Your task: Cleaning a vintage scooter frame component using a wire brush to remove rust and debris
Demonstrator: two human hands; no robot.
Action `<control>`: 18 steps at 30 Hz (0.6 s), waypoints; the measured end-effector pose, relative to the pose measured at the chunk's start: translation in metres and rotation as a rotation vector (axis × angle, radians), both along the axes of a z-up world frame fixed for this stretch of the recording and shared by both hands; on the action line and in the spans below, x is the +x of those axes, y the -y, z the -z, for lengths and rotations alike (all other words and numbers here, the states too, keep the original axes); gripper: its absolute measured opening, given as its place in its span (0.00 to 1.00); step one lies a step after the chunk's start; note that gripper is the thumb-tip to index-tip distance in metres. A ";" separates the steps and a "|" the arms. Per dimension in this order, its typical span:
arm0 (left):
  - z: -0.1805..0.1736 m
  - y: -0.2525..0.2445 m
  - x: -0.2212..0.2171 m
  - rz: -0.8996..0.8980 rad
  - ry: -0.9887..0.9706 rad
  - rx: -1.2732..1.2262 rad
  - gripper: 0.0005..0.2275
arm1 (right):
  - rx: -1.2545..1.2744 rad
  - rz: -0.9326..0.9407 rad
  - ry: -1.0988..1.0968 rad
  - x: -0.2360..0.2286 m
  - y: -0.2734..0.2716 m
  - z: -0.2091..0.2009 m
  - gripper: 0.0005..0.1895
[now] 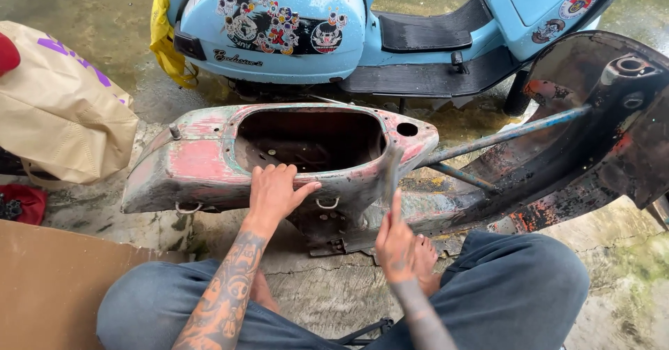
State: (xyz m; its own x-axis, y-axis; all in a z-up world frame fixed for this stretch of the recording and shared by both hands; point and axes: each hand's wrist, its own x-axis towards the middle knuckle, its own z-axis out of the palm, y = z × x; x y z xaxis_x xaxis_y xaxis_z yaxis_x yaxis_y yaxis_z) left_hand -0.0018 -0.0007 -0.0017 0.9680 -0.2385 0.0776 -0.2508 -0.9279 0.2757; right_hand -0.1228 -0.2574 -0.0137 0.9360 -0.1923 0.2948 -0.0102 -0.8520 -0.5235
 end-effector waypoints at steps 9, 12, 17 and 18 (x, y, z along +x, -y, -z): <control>-0.014 0.000 -0.001 0.025 -0.041 0.007 0.30 | 0.111 0.069 -0.021 0.048 0.023 -0.030 0.31; -0.004 -0.001 -0.001 0.024 -0.015 0.005 0.30 | 0.060 0.027 -0.098 -0.017 0.004 0.012 0.35; 0.003 0.000 0.002 -0.013 0.127 -0.051 0.29 | -0.098 0.137 -0.201 0.043 0.059 -0.015 0.32; 0.006 -0.001 0.004 0.014 0.081 -0.020 0.29 | 0.153 0.139 -0.211 0.067 0.079 -0.016 0.32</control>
